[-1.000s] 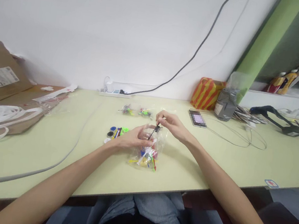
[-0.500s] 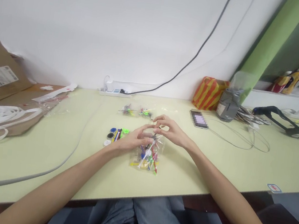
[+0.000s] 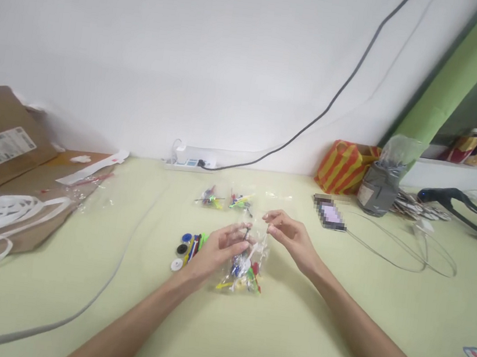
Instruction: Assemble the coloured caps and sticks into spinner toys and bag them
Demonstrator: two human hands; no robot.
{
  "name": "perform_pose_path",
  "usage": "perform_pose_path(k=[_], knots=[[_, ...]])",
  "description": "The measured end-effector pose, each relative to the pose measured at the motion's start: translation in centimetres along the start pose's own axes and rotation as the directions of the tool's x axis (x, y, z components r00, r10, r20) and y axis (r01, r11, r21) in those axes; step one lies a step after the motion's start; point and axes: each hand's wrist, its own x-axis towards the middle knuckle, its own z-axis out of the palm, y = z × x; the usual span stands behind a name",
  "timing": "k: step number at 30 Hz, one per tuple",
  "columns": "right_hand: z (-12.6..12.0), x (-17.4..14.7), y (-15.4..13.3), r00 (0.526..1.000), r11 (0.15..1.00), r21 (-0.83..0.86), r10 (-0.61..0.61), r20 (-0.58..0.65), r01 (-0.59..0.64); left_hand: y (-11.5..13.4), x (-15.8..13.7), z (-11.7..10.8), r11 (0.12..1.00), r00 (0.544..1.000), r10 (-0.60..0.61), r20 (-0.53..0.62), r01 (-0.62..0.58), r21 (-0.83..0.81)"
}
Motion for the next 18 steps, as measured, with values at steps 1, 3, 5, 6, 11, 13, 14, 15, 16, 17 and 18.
perform_pose_path(k=[1,3,5,6,11,13,14,15,16,17,18], knots=[[0.1,0.0,0.0,0.999,0.998,0.052,0.023,-0.036,-0.021,0.2,-0.1,0.2,1.000,1.000,0.001,-0.016,-0.001,0.010],[0.5,0.0,0.1,0.995,0.985,0.156,0.085,-0.056,-0.075,0.5,-0.4,0.4,1.000,0.999,0.005,-0.038,-0.005,0.004],[1.2,-0.1,0.2,0.988,0.964,0.218,0.156,0.000,-0.152,0.5,-0.6,0.5,1.000,0.999,-0.007,-0.054,0.006,-0.020],[1.6,-0.2,0.2,0.982,0.956,0.224,0.189,0.031,-0.191,0.4,-0.6,0.5,1.000,0.998,-0.014,-0.065,0.013,-0.022],[3.7,-0.6,0.2,0.957,0.953,0.163,0.274,-0.092,-0.257,-0.2,-0.4,-0.1,0.995,0.987,-0.001,-0.160,0.016,0.094],[4.2,-0.9,0.3,0.949,0.952,0.158,0.283,-0.138,-0.261,-0.2,-0.1,-0.4,0.995,0.979,-0.015,-0.204,0.035,0.096],[4.3,-1.0,0.5,0.947,0.951,0.159,0.288,-0.145,-0.265,-0.1,0.0,-0.6,0.995,0.975,-0.037,-0.217,0.055,0.077],[4.3,-1.1,0.7,0.945,0.950,0.159,0.292,-0.151,-0.268,0.0,0.2,-0.7,0.996,0.973,-0.063,-0.223,0.076,0.053],[4.3,-1.3,0.8,0.943,0.951,0.153,0.293,-0.159,-0.269,0.1,0.3,-0.9,0.995,0.970,-0.083,-0.227,0.092,0.028],[4.3,-1.4,1.0,0.943,0.953,0.140,0.290,-0.165,-0.269,0.3,0.4,-1.0,0.995,0.971,-0.097,-0.220,0.102,0.013],[4.3,-1.4,1.1,0.944,0.957,0.120,0.282,-0.173,-0.264,0.4,0.4,-1.2,0.995,0.972,-0.094,-0.214,0.099,0.013]])
